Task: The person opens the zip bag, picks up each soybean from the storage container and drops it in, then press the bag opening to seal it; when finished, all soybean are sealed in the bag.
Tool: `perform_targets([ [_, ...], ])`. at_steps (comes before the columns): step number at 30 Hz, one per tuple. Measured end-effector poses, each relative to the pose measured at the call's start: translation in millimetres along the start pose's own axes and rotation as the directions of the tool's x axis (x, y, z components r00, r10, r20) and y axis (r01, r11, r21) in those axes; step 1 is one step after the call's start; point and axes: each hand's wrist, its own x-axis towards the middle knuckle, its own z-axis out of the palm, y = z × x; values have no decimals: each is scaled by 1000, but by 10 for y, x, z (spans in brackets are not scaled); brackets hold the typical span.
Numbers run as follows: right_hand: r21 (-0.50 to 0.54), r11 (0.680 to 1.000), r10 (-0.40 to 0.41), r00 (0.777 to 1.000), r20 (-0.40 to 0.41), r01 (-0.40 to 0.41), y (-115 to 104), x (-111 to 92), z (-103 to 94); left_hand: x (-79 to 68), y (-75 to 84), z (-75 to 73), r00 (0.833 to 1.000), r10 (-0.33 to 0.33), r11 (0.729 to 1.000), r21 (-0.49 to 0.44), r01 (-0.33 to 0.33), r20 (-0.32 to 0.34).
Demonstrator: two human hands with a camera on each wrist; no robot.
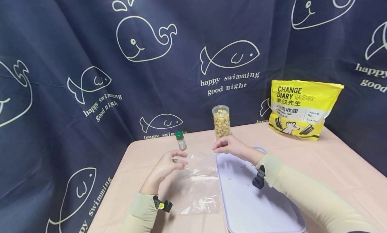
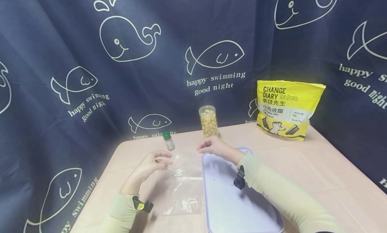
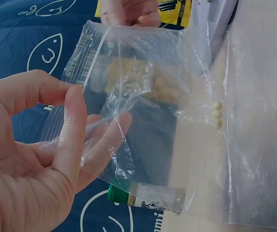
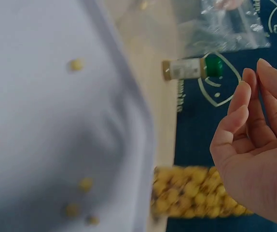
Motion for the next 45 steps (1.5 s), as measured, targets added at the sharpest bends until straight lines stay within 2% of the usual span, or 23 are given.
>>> perform_targets([
  [2, -12, 1000, 15, 1000, 24, -15, 90, -59, -29, 1, -1, 1, 1000, -7, 1000, 0, 7, -1],
  [5, -45, 999, -12, 996, 90, 16, 206, -156, -48, 8, -5, 1, 1000, -16, 1000, 1, 16, -8],
  [9, -111, 987, -89, 976, 199, 113, 323, -292, -44, 6, 6, 14, 1000, -14, 1000, -1, 14, -13],
  [11, -151, 979, -97, 966, 238, 135, 376, -349, -37, 1, 17, 23, 1000, -12, 1000, 1, 12, -12],
  [16, -179, 970, -105, 948, 302, 164, 445, -429, -14, 3, 14, 21, 1000, -18, 1000, -5, 18, -11],
  [23, -217, 959, -105, 944, 314, 179, 468, -440, 5, 6, 11, 10, 1000, -16, 1000, -10, 15, -14],
  [31, -275, 939, -122, 949, 289, 204, 513, -442, 29, -7, 32, 23, 1000, -23, 1000, -8, 23, -16],
  [38, -320, 915, -148, 942, 300, 246, 542, -427, 32, -6, 28, 29, 999, -21, 1000, -24, 20, -26],
  [41, -323, 917, -134, 943, 303, 234, 543, -420, 26, -3, 27, 29, 1000, -18, 999, -28, 17, -25],
  [45, -277, 932, -150, 945, 290, 233, 479, -375, -22, -2, 23, 30, 1000, -18, 1000, -25, 18, -25],
])
